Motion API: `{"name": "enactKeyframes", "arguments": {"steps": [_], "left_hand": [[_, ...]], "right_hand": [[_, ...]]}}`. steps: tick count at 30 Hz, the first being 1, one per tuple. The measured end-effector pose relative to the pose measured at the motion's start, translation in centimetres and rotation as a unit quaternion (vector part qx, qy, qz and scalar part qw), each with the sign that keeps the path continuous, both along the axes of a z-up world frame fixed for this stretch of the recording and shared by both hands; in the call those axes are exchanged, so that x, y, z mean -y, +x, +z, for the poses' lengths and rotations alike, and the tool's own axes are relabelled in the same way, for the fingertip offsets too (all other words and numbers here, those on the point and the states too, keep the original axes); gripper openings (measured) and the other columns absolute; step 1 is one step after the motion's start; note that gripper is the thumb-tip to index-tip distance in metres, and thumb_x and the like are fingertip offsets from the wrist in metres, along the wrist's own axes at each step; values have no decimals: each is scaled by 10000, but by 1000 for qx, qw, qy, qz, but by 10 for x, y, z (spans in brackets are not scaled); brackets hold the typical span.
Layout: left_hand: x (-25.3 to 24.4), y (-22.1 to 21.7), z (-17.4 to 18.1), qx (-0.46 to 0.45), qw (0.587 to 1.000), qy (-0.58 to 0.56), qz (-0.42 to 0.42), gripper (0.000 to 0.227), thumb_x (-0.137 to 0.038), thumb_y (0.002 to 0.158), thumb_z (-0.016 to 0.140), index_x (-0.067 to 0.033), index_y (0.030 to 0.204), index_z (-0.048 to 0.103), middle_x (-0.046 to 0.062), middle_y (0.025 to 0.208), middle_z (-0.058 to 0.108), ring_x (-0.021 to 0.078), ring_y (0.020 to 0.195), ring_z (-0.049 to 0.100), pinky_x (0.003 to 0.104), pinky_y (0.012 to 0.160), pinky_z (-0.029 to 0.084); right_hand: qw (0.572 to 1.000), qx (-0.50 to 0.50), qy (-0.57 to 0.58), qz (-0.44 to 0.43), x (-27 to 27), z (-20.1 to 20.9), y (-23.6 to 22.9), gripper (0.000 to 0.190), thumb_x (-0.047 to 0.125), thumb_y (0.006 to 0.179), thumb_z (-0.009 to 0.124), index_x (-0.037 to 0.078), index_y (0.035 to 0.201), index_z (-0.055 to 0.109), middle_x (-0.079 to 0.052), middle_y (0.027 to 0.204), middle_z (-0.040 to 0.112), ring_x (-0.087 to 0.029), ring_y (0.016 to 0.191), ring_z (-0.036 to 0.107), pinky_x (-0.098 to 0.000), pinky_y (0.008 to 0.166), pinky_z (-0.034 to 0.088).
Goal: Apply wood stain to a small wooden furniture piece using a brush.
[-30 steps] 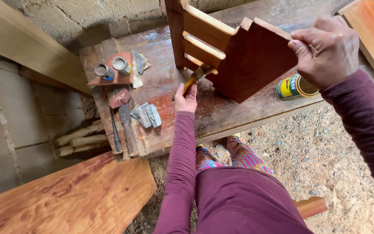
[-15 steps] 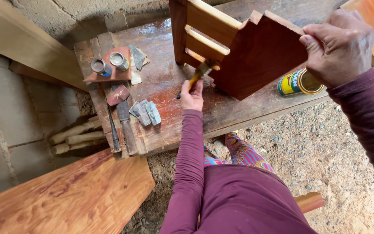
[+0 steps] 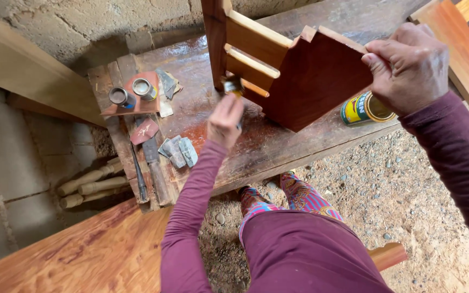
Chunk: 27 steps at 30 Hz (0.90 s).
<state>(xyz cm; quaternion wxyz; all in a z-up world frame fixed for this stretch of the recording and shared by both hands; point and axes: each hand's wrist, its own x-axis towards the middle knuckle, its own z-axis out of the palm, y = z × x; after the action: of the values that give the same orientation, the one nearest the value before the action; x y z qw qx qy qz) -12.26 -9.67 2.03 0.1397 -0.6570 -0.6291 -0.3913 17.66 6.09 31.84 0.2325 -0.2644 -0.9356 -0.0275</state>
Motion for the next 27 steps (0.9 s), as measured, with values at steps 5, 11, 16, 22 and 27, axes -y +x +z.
{"name": "enactKeyframes", "arguments": {"steps": [5,11,16,22,27], "left_hand": [[7,-12,8,-143,987,-30,-72,253,-36,906,712,14,1155,711,268,1242,698,395,1158,707,463,1026,577],[-6,-23,-23,-176,984,-33,-24,244,-39,919,739,-36,1161,711,249,1275,690,367,1199,688,465,1019,590],[-8,-12,-18,-112,993,6,29,284,-36,903,784,-26,1174,703,247,1222,715,368,1146,705,451,982,609],[12,7,28,487,864,-98,85,214,-111,906,747,-43,1108,730,157,1120,768,271,891,795,332,696,683],[-2,28,11,769,614,134,115,185,-93,930,710,-19,1098,683,157,1084,733,268,907,777,354,756,702]], "right_hand": [[1000,17,-20,-17,-8,-2,6,90,55,973,777,48,1061,793,-81,824,568,-225,791,563,-348,724,447],[999,33,19,-6,-20,-11,15,138,30,937,748,37,1069,789,-69,835,544,-219,794,531,-339,725,416],[999,35,35,-4,-23,-14,21,131,29,940,735,44,1068,762,-65,848,537,-219,835,549,-326,753,424],[999,37,16,-24,-31,-16,22,153,33,950,730,43,1091,787,-89,881,596,-234,816,574,-347,750,445],[998,42,35,-20,-34,-16,19,116,30,957,715,50,1062,760,-76,868,575,-227,822,562,-342,754,441]]}}
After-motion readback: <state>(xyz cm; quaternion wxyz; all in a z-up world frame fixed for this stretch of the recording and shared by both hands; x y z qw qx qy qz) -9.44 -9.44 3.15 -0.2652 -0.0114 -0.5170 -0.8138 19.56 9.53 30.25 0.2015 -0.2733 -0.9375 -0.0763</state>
